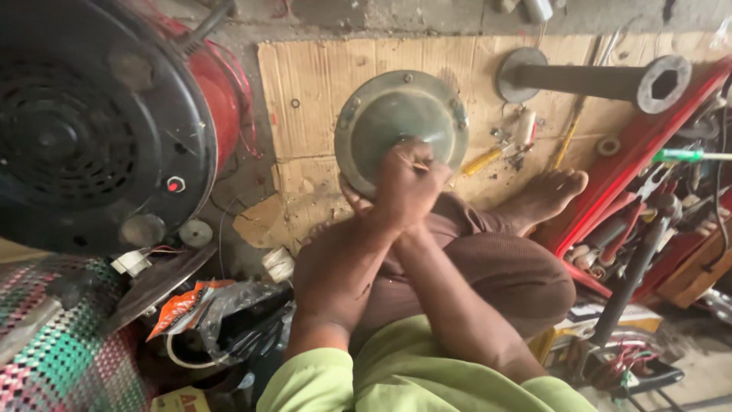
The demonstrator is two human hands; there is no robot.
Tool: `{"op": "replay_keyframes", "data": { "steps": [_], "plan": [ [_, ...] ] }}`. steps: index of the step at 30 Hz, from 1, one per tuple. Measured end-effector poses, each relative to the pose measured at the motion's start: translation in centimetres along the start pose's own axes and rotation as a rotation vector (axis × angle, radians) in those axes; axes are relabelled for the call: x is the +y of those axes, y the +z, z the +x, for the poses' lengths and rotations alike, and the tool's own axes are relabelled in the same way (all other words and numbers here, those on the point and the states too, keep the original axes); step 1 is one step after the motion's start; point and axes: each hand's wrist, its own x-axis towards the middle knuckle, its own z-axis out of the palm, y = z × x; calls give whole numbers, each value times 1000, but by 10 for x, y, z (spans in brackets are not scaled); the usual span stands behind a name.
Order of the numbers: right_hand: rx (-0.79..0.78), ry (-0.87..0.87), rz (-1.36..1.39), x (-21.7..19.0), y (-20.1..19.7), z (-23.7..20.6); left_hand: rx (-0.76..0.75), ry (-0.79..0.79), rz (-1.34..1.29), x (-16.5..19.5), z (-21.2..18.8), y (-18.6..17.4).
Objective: The person sits on the floor and works on a circular electrical component, likely a ceiling fan motor. They use a screwdriver to tighten screws and manipulate wires at the center of the component.
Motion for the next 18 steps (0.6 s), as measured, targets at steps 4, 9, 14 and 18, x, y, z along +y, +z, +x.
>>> {"op": "replay_keyframes", "data": {
  "steps": [4, 9, 14, 18],
  "plan": [
    [228, -17, -628, -84, -13, -20, -25, -94, 105, 4, -14, 30],
    [157, -178, -1766, -176, 28, 0, -53, 141, 56, 1, -51, 87],
    [-337, 491, -2527, -63, 49, 49, -133, 52, -11, -6, -59, 95],
    [-329, 436, -2465, -65, 110, 26, -102, 35, -33, 19, -21, 70]
  ]
}}
